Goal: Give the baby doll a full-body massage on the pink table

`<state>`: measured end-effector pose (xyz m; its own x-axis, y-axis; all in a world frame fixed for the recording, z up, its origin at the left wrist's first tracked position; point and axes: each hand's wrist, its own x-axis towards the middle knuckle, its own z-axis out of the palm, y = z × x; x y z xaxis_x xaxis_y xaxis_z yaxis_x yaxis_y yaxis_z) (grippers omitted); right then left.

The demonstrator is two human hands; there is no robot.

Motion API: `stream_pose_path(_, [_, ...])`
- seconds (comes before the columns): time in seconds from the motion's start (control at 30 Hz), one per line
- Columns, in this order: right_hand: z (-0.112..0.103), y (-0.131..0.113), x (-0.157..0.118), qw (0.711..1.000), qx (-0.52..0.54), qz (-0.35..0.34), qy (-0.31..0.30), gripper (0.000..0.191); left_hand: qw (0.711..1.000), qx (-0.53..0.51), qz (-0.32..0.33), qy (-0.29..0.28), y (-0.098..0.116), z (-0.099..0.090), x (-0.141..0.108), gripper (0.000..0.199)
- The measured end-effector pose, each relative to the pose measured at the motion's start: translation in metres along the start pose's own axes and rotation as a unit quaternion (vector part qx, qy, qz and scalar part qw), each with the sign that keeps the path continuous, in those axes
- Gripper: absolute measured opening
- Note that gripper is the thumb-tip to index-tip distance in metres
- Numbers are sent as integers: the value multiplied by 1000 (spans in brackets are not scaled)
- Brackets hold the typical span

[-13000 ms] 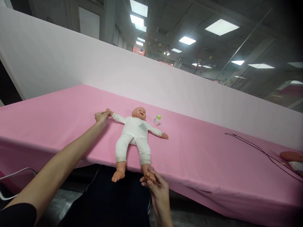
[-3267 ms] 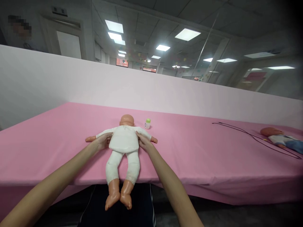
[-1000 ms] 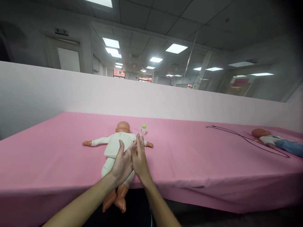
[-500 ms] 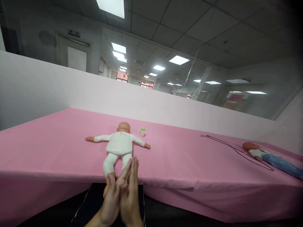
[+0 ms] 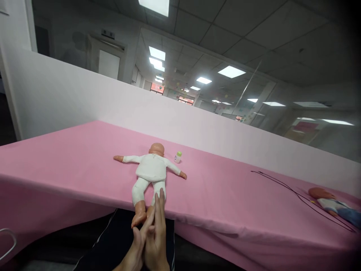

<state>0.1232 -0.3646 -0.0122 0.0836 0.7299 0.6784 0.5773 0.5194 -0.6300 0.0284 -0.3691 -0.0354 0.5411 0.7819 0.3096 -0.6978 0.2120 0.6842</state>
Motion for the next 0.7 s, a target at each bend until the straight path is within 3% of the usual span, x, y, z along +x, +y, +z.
stream_pose_path(0.1, [15, 1, -22, 999, -26, -25, -2, 71, 998, 49, 32, 39, 25, 6, 11, 86])
stream_pose_path(0.23, [21, -2, -31, 996, -57, -66, -11, 76, 1000, -7, -20, 19, 33, 10, 23, 82])
stream_pose_path(0.3, [12, -1, -14, 992, -70, -101, -24, 78, 999, -11, -44, 20, 33, 11, 26, 83])
stream_pose_path(0.37, [-2, 4, 17, 989, -66, -124, -39, 65, 998, 28, -56, 20, 41, 10, 32, 84])
stream_pose_path(0.47, [-23, 19, 80, 995, -37, -90, -30, 43, 982, 190, -14, 7, 73, 3, 56, 71])
stream_pose_path(0.5, [-28, 27, 102, 997, -31, -70, -25, 39, 964, 266, 24, 14, 87, -1, 69, 62])
stream_pose_path(0.57, [-33, 44, 146, 997, -42, -30, -51, 34, 900, 422, 99, 44, 112, -13, 102, 50])
stream_pose_path(0.7, [-21, 78, 213, 982, -126, 52, -134, 25, 708, 692, 117, 84, 139, -47, 178, 34])
